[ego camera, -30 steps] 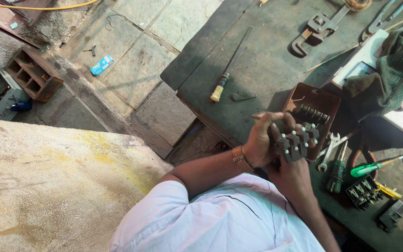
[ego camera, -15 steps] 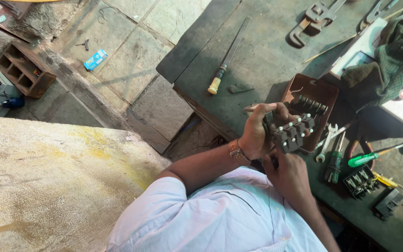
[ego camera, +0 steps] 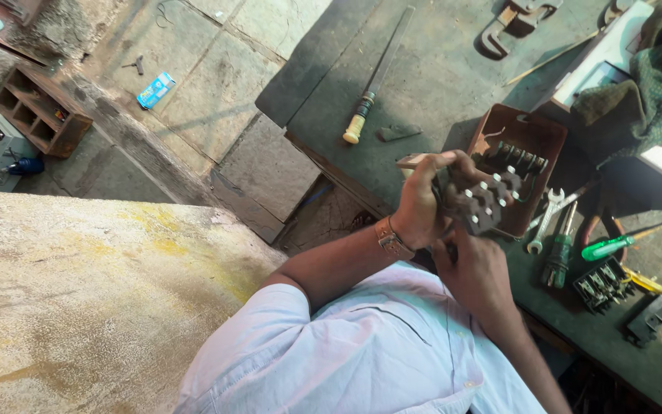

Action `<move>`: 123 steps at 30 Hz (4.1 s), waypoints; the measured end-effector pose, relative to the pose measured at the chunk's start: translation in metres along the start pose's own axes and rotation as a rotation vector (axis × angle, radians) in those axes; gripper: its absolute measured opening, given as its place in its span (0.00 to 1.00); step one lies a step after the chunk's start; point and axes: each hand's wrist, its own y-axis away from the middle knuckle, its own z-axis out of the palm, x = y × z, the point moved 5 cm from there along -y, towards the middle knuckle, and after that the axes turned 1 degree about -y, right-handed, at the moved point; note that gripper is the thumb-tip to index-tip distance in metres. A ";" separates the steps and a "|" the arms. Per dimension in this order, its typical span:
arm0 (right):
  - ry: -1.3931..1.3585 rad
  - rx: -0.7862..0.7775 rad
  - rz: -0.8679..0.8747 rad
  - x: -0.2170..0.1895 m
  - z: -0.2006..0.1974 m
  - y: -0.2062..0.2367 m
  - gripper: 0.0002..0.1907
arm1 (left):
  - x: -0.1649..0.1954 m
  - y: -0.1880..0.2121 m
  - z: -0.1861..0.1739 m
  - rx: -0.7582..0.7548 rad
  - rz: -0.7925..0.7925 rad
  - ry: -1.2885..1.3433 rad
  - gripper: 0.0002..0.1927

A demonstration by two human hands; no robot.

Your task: The person holds and manipulates a small electrical component with multiple terminals, rotating it to inspect different sides. They then use a wrench to tighten or adjust parts of the component while seated at a workbench.

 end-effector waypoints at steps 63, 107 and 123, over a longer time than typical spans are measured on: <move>0.017 -0.040 -0.174 -0.052 0.044 -0.075 0.16 | 0.088 0.014 -0.026 0.045 0.097 -0.039 0.18; 0.000 0.091 -0.283 -0.086 0.046 -0.091 0.25 | 0.113 0.010 -0.044 0.009 0.060 -0.063 0.18; -0.069 0.023 -0.132 -0.091 0.052 -0.105 0.20 | 0.131 0.003 -0.046 -0.057 0.139 -0.045 0.17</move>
